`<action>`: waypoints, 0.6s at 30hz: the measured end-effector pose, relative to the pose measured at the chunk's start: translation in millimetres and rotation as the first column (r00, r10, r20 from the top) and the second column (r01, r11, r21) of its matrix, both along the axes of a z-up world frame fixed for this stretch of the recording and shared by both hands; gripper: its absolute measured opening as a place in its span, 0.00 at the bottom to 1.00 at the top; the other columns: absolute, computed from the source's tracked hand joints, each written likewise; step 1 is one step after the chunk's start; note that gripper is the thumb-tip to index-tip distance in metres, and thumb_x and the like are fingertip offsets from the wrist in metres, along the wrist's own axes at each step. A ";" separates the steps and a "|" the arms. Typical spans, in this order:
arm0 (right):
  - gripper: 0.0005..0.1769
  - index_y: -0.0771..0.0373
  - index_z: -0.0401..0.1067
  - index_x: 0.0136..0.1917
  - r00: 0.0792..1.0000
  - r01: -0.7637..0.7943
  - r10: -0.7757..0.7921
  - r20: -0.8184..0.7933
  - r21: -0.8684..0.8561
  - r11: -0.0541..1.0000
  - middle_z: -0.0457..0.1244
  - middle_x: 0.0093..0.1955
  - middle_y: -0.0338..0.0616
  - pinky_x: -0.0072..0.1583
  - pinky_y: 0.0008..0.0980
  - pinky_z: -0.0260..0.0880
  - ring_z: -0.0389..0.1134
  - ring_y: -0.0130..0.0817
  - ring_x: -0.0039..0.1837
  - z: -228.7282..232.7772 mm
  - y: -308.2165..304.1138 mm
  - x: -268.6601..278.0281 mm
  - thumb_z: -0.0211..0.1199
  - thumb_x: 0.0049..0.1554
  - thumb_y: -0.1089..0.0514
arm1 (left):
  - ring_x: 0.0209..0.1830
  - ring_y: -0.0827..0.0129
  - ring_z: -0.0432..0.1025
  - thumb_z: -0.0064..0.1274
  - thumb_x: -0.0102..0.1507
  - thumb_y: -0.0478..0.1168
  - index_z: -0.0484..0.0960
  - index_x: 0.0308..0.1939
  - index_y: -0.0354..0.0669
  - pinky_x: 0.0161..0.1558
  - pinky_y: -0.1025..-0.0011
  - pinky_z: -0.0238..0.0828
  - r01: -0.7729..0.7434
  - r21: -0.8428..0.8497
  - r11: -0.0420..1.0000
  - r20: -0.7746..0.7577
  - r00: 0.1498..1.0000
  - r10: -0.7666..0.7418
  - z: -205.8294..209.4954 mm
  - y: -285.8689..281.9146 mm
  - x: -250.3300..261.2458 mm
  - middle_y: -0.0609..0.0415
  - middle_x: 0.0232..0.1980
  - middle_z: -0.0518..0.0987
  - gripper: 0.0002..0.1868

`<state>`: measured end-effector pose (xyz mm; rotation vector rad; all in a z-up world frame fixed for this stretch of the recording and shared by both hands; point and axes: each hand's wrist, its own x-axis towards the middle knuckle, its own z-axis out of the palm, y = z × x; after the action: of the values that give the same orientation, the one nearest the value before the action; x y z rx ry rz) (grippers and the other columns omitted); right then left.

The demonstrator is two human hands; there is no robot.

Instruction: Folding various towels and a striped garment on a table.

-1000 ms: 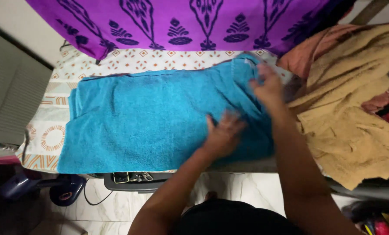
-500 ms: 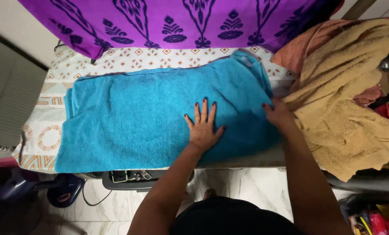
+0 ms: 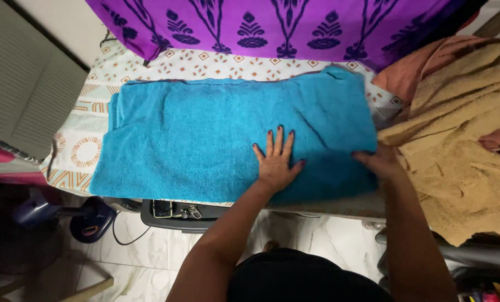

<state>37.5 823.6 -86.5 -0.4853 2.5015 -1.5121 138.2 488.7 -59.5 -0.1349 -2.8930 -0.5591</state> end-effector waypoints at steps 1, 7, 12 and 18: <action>0.32 0.62 0.72 0.67 1.000 0.006 -0.006 0.000 0.001 1.000 0.69 0.60 0.44 0.61 0.38 0.66 0.67 0.38 0.60 18.6 -3.1 10.0 0.71 0.51 0.50 | 0.84 0.40 0.34 0.50 0.60 0.67 0.49 0.83 0.55 0.67 0.19 0.30 0.006 0.001 1.000 0.000 1.000 -0.006 8.3 -2.3 2.1 0.47 0.85 0.38 0.52; 0.33 0.62 0.72 0.64 0.876 0.435 -0.349 0.333 -0.232 0.870 0.70 0.59 0.44 0.59 0.43 0.70 0.70 0.43 0.58 17.9 9.2 26.9 0.72 0.45 0.55 | 0.83 0.39 0.31 0.49 0.61 0.70 0.48 0.81 0.61 0.62 0.14 0.24 -0.067 0.006 0.998 0.142 0.988 0.066 32.9 -14.6 13.8 0.49 0.85 0.36 0.49; 0.59 0.66 0.53 0.77 0.937 0.347 -0.286 -0.198 0.467 0.813 0.57 0.70 0.67 0.65 0.51 0.60 0.59 0.64 0.69 -38.3 29.8 6.2 0.79 0.40 0.51 | 0.81 0.33 0.30 0.50 0.59 0.70 0.48 0.80 0.66 0.62 0.14 0.24 -0.049 -0.089 0.995 0.306 0.949 0.074 54.7 -16.5 23.8 0.51 0.84 0.36 0.50; 0.61 0.67 0.51 0.78 0.764 0.514 -0.118 -0.635 0.488 0.706 0.57 0.74 0.72 0.72 0.52 0.58 0.58 0.68 0.74 12.9 -35.8 -3.1 0.79 0.41 0.43 | 0.83 0.43 0.36 0.52 0.58 0.68 0.52 0.79 0.63 0.64 0.15 0.27 -0.031 -0.121 0.992 0.081 0.996 0.041 20.7 -20.0 10.7 0.53 0.85 0.41 0.49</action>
<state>34.3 787.8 -73.6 -0.3988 3.4998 -0.4673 148.9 468.7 -38.8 -0.0772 -3.0036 -0.3934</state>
